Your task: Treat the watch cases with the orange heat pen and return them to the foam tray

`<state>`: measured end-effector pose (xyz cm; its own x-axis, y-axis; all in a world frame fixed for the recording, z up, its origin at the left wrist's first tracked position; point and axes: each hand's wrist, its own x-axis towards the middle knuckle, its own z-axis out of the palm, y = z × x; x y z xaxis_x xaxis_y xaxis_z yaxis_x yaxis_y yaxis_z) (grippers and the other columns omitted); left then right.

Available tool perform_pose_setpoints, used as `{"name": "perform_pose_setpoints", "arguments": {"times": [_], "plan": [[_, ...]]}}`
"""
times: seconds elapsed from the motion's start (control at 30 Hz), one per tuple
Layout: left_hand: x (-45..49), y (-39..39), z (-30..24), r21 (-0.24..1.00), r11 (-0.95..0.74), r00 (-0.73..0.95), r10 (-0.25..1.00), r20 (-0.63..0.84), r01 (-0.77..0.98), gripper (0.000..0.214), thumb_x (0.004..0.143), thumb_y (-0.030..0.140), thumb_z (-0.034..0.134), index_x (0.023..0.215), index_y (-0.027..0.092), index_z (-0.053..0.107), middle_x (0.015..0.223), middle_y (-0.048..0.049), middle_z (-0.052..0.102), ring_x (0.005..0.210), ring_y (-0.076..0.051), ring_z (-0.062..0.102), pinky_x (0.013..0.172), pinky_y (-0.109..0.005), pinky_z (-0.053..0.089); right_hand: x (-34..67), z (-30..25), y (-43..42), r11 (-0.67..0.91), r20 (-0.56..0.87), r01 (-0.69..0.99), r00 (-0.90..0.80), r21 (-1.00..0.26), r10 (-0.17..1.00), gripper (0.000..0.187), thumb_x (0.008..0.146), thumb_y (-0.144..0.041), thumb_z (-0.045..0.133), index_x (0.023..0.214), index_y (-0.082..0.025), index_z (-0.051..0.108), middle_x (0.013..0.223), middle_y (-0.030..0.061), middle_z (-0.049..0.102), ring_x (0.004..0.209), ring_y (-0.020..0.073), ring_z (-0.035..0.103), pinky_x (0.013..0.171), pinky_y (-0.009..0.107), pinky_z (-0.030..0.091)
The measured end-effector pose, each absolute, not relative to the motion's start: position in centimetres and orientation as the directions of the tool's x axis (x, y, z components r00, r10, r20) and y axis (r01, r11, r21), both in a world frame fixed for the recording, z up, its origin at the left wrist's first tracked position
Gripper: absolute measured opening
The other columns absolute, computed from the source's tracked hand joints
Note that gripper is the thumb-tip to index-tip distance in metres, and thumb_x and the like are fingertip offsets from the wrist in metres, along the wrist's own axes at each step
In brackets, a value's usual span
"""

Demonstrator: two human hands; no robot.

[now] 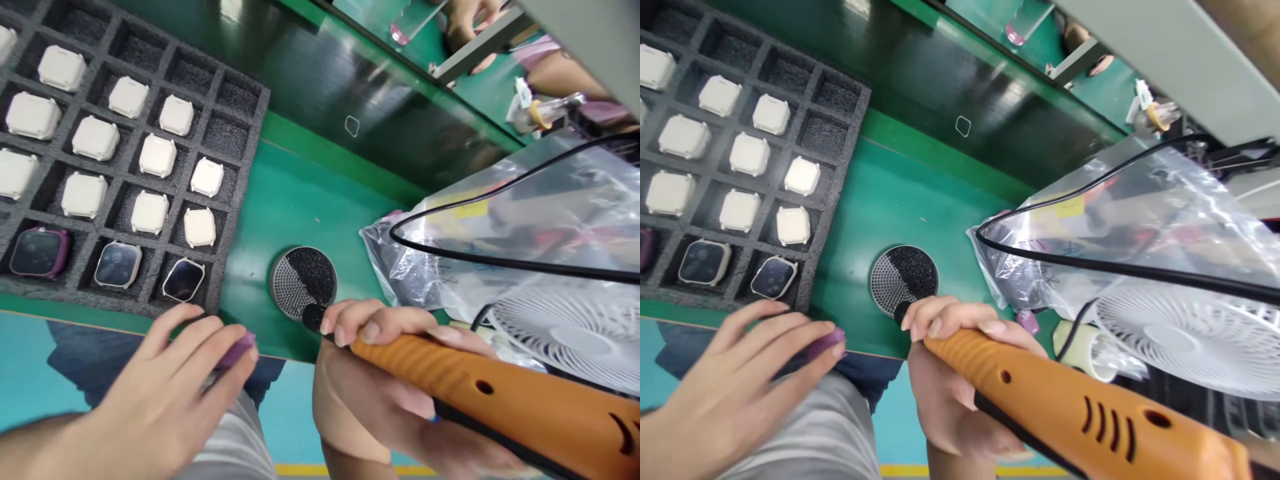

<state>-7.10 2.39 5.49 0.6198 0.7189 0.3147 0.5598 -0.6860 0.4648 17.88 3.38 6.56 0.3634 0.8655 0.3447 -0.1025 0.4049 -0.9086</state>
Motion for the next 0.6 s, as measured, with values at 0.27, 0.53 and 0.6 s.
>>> {"name": "perform_pose_setpoints", "arguments": {"times": [0.27,0.53,0.6], "plan": [[-3.1,3.2,2.8,0.401,-0.707,0.611,0.706,0.358,0.583,0.042,0.119,0.014,0.043,0.131,0.013,0.084,0.135,-0.0128,0.082,0.125,-0.030,0.067,0.141,-0.060,0.024,18.4,6.2,3.8,0.420,0.383,-0.071,0.295,-0.905,0.875,0.052,0.111,-0.070,0.055,0.135,-0.028,0.075,0.098,0.0000,0.070,0.076,0.0195,0.066,0.064,0.042,0.058],[-2.9,2.4,0.8,0.499,-0.682,0.534,0.731,0.426,0.535,0.020,0.113,0.019,0.071,0.126,0.022,0.086,0.136,-0.0032,0.084,0.118,-0.023,0.070,0.146,-0.054,0.027,17.1,7.7,2.0,0.373,0.339,0.017,0.458,-0.928,0.822,0.040,0.119,-0.036,0.035,0.131,-0.028,0.072,0.096,0.0007,0.067,0.073,0.0205,0.064,0.062,0.045,0.059],[-3.0,2.4,0.5,0.505,-0.695,0.539,0.717,0.442,0.512,0.023,0.114,0.018,0.070,0.129,0.021,0.086,0.140,-0.0025,0.084,0.120,-0.023,0.071,0.148,-0.053,0.026,17.3,8.0,1.2,0.318,0.315,0.065,0.420,-0.946,0.851,0.032,0.119,-0.039,0.039,0.133,-0.035,0.068,0.091,-0.0018,0.064,0.070,0.0202,0.062,0.060,0.045,0.058]]}}
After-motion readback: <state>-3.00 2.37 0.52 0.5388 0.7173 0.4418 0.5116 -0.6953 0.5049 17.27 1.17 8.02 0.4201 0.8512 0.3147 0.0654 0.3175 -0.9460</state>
